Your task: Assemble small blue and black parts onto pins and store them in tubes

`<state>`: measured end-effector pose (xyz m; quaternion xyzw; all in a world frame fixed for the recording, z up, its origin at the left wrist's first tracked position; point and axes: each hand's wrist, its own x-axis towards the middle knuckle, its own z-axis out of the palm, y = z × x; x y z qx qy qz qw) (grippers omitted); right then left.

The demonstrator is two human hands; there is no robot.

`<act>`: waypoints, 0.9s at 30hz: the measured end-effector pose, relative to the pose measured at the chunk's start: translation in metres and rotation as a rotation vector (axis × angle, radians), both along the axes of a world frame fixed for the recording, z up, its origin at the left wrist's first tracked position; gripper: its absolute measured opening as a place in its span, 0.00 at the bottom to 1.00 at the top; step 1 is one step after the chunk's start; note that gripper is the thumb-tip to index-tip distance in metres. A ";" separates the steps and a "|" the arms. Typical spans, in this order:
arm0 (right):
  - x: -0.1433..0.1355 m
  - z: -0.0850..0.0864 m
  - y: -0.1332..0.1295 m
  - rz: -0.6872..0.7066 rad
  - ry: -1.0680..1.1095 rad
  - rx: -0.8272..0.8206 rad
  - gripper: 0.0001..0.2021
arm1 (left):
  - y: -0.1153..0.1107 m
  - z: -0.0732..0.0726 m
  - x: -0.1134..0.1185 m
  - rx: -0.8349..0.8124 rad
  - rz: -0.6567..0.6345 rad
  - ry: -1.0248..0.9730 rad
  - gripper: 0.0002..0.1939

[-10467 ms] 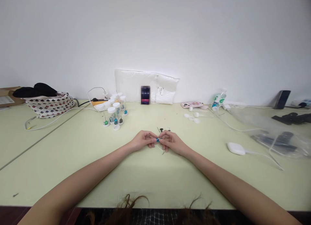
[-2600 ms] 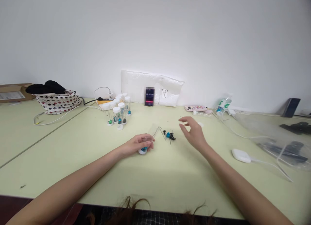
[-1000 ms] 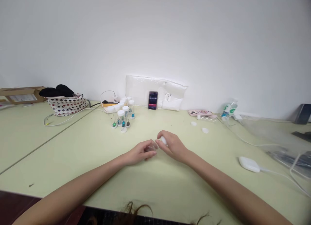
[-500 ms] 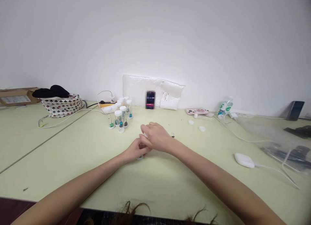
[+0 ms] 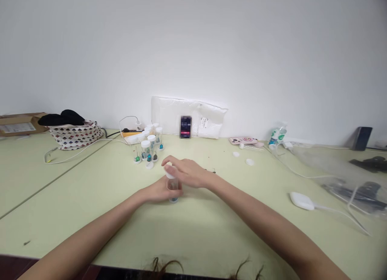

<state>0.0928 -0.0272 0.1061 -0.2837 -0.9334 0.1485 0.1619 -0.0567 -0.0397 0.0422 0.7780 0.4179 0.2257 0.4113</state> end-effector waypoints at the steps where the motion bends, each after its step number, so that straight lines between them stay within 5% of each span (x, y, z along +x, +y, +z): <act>1: 0.009 -0.001 0.006 -0.024 0.044 -0.039 0.20 | -0.001 0.004 -0.003 0.007 -0.021 0.013 0.09; 7: 0.094 -0.040 0.063 -0.474 0.139 0.160 0.20 | -0.004 0.014 -0.032 -0.010 0.002 0.110 0.10; 11: 0.171 -0.075 0.093 -0.892 0.086 0.272 0.20 | -0.011 0.009 -0.071 0.045 0.083 0.171 0.14; 14: 0.202 -0.092 0.096 -1.022 0.088 0.297 0.21 | -0.008 0.002 -0.105 0.159 0.226 0.268 0.17; 20: 0.170 -0.097 0.066 -0.728 0.050 0.173 0.20 | 0.023 -0.010 -0.152 0.346 0.395 0.518 0.22; 27: 0.110 -0.093 0.037 -0.459 -0.012 0.064 0.25 | 0.042 -0.017 -0.154 0.453 0.467 0.707 0.24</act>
